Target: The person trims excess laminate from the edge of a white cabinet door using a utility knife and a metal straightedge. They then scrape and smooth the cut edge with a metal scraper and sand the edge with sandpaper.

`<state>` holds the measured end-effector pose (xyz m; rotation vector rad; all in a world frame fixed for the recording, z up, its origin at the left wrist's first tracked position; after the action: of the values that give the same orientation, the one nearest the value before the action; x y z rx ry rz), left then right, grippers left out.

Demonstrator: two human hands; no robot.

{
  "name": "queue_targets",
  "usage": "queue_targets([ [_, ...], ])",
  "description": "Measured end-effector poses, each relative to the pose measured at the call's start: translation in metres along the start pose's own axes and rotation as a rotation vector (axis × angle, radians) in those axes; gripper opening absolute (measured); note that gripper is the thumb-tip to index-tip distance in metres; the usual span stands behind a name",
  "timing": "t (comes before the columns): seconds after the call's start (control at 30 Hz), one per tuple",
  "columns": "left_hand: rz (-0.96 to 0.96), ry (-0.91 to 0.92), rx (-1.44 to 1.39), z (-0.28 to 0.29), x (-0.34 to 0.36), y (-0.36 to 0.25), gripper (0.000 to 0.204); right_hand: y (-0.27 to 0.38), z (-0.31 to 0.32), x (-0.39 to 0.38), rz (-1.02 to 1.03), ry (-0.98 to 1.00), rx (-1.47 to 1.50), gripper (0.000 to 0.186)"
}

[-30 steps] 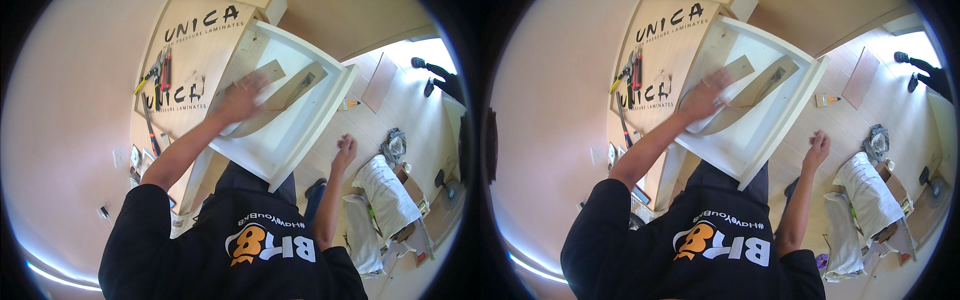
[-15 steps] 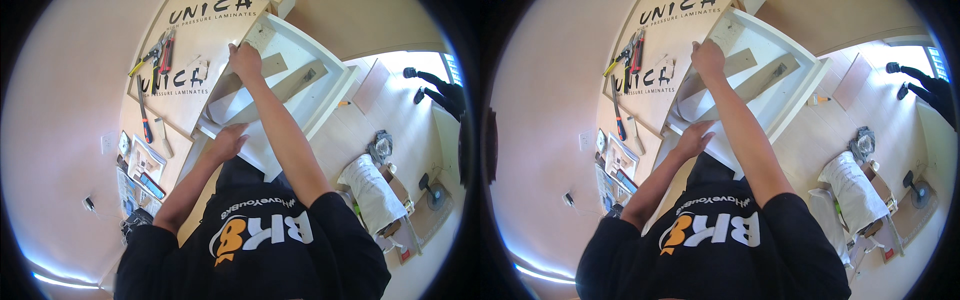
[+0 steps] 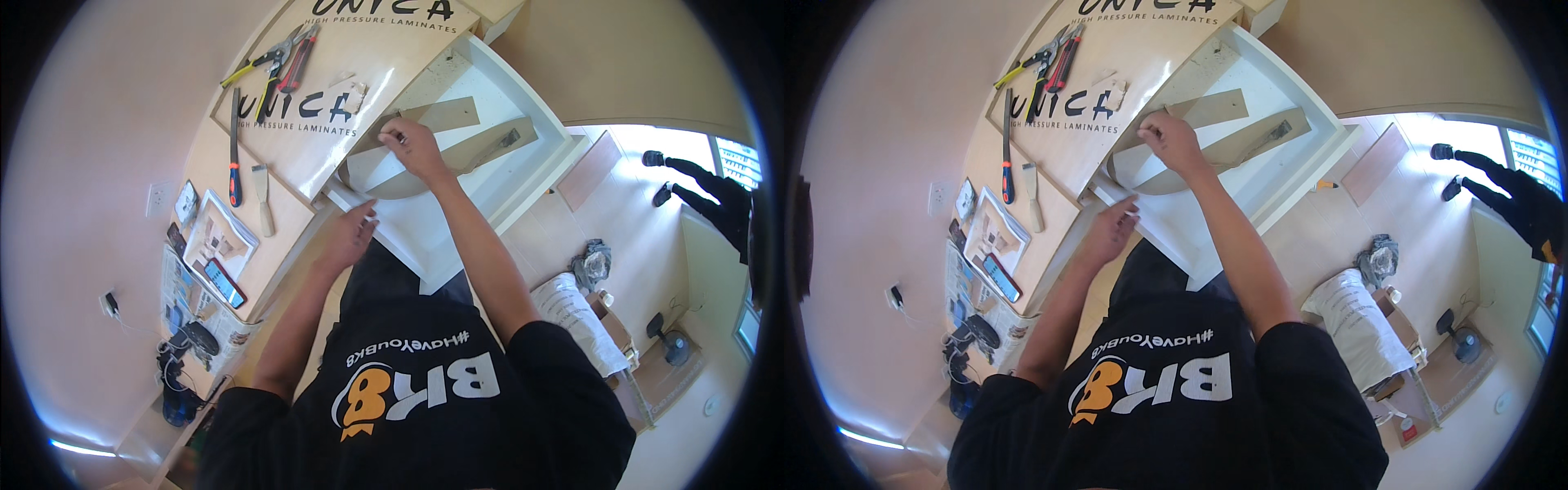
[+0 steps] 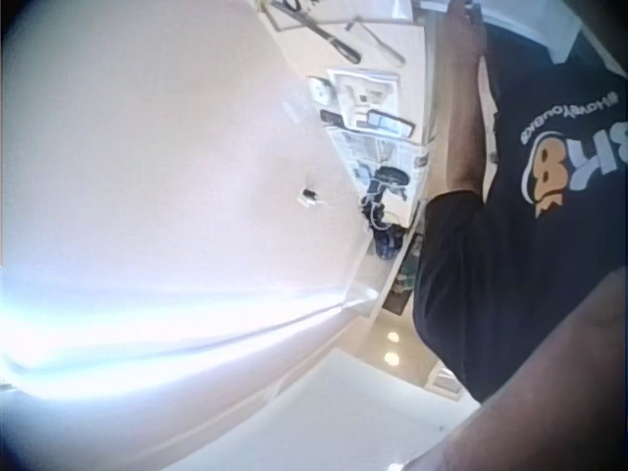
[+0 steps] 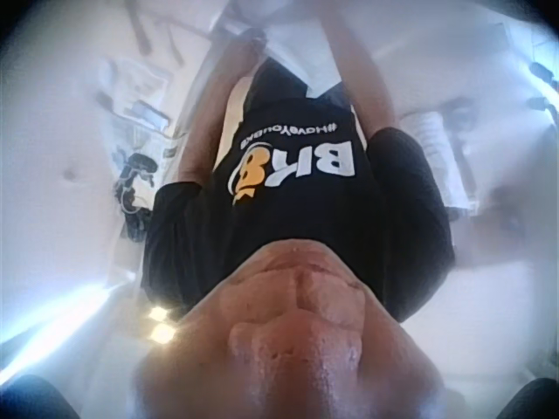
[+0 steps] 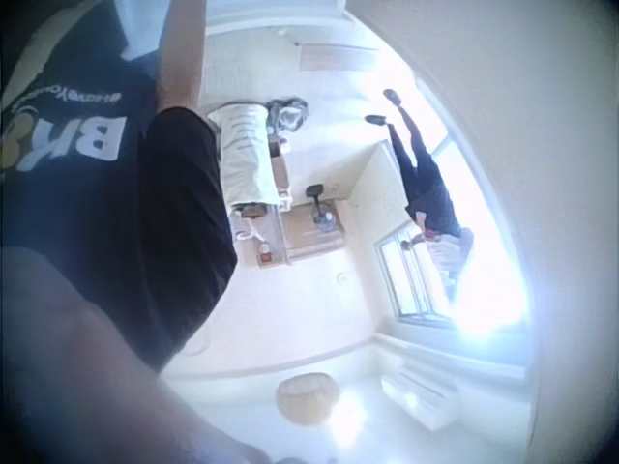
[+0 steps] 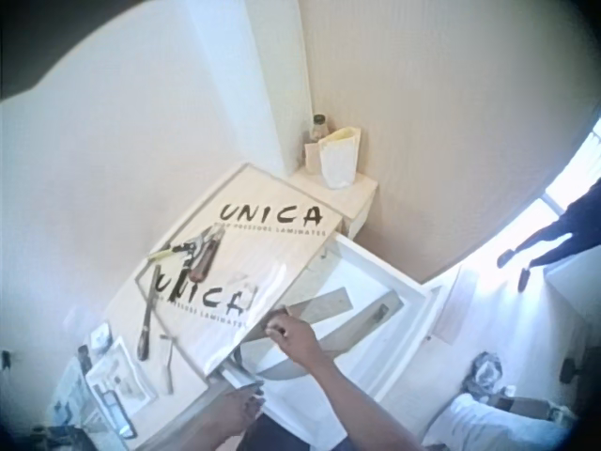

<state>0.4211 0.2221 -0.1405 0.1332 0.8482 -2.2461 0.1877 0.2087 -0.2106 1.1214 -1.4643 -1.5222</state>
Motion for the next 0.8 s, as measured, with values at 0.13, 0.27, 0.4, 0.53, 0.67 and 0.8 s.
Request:
queue_targets([
  [0.13,-0.029,-0.318,0.320,0.031,0.034,0.007,0.052,-0.009,0.017,0.031,-0.138,-0.592,0.261,0.062],
  [0.27,-0.287,-0.216,0.552,0.024,0.095,0.013,0.066,0.002,-0.015,0.073,-0.253,-0.617,0.472,0.093],
  [0.4,-0.300,-0.219,0.569,0.049,0.149,0.043,0.060,0.011,-0.048,0.038,-0.341,-0.508,0.553,0.095],
  [0.53,-0.285,-0.267,0.452,0.080,0.178,0.060,0.057,0.016,-0.090,0.014,-0.175,-0.419,0.430,0.090],
  [0.67,-0.316,-0.299,0.406,0.067,0.141,0.049,0.060,0.012,-0.109,-0.009,-0.229,-0.455,0.651,0.086],
  [0.8,-0.218,-0.159,0.508,0.040,0.072,0.045,0.061,0.014,-0.121,-0.012,-0.271,-0.548,0.789,0.076],
])
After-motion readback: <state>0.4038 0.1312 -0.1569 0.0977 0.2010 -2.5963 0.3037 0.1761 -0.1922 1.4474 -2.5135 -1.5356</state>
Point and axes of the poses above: each hand's wrist, its own x-axis towards the middle knuckle, its own z-axis out of the back of the hand, y = z × x, the point moved 4 cm from there along x, towards the middle knuckle, and after that the axes turned 15 degrees about x, right-handed, at the moved point
